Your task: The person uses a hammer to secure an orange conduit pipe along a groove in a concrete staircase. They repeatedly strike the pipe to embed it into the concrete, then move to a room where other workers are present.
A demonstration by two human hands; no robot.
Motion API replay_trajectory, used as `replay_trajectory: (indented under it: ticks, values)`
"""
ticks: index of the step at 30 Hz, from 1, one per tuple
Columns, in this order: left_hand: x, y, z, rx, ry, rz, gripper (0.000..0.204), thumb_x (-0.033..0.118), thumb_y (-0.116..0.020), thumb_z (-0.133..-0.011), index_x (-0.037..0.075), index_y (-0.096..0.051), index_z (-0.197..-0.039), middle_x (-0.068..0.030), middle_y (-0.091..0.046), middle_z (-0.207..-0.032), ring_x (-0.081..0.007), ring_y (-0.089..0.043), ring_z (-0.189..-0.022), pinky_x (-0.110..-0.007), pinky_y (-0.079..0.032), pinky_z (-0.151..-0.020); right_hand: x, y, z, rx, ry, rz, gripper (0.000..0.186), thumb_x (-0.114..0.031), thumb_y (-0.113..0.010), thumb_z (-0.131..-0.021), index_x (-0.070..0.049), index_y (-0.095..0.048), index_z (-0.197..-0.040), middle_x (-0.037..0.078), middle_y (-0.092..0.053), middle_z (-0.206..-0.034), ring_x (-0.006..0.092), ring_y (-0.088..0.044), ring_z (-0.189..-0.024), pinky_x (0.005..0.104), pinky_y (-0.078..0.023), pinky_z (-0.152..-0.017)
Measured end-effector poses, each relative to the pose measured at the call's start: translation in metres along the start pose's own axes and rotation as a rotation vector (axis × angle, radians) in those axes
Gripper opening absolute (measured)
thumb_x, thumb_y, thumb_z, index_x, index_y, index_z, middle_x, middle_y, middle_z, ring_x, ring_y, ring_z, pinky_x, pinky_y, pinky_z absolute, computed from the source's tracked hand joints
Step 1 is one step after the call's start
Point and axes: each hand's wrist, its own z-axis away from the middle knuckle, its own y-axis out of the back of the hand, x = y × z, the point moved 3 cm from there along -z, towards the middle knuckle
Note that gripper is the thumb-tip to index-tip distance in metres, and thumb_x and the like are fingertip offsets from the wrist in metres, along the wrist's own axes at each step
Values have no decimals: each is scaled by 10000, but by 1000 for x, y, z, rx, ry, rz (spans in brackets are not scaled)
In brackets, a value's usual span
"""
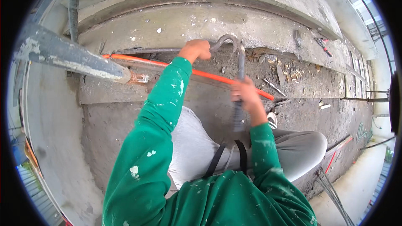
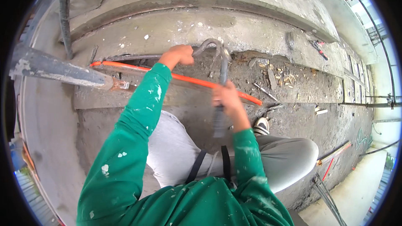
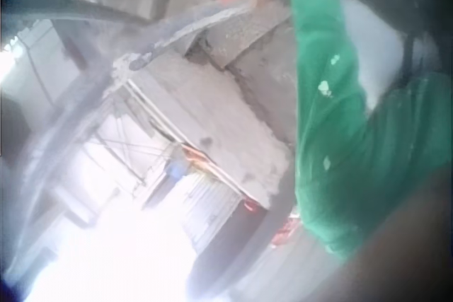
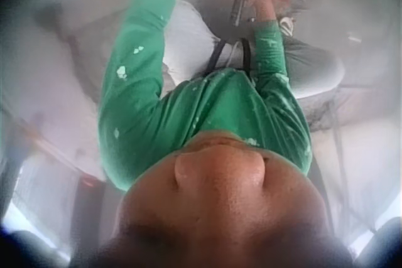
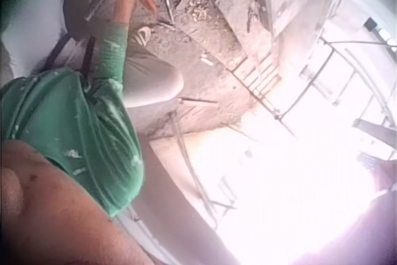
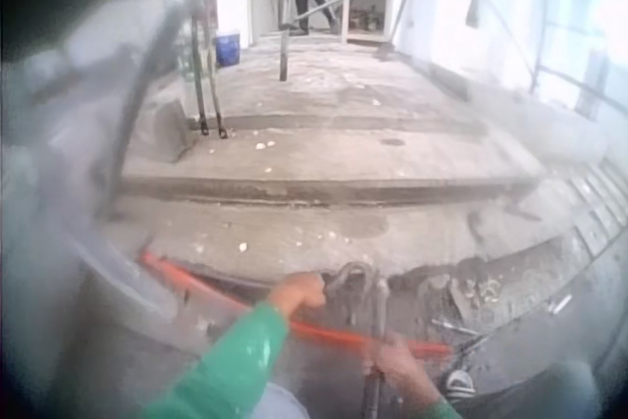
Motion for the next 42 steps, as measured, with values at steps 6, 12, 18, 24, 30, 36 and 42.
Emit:
replay_trajectory:
  ticks: [6,12,18,24,30,36,42]
  values:
    - [-4,-7,11,137,-19,54,348,342,-679,-760,115,-782,-1003,-153,-751,-1019,-330,-720,-967,-468,-567,-844,-59,33,30,-141,-270,-407,95,-139,-523,-1012,-68,-581,-987,-82,-414,-678,8,-370,-509,193,-311,-441]
    - [-8,-16,6,161,51,85,345,267,-670,-777,118,-781,-1068,-122,-751,-1127,-289,-712,-1067,-431,-553,-899,-158,96,23,240,654,-102,189,-40,-540,-952,-65,-493,-771,18,-477,-688,123,-466,-577,282,-511,-560]
    - [-8,-11,6,153,45,72,342,262,-666,-778,135,-783,-1072,-117,-752,-1119,-289,-711,-1069,-425,-553,-886,23,-85,17,-257,-49,403,41,-60,-551,-955,-76,-574,-984,0,-471,-671,102,-445,-529,259,-418,-468]
    - [-12,-18,10,210,72,79,332,275,-666,-771,129,-789,-1043,-120,-760,-1075,-303,-718,-1041,-434,-558,-872,-79,2,11,-325,-247,-257,89,-61,-553,-951,-93,-488,-900,-67,-383,-643,22,-347,-484,201,-315,-375]
    - [-15,-9,10,148,37,86,326,290,-677,-774,113,-789,-1024,-141,-758,-1072,-317,-720,-1041,-437,-565,-900,-153,69,30,570,970,379,230,-51,-493,-933,-80,-529,-707,15,-514,-645,119,-484,-544,289,-453,-499]
    - [-1,-6,9,90,64,24,355,268,-650,-797,100,-769,-1086,-144,-744,-1123,-341,-704,-1065,-454,-558,-895,10,-77,26,-257,-201,239,107,-83,-544,-958,-116,-526,-858,-55,-446,-628,67,-402,-466,242,-353,-426]
    - [-4,3,15,53,113,26,387,269,-634,-807,89,-754,-1128,-152,-734,-1152,-341,-694,-1088,-452,-552,-910,-118,12,37,-116,188,-169,225,-78,-530,-956,-157,-437,-767,-72,-377,-644,27,-340,-499,207,-309,-413]
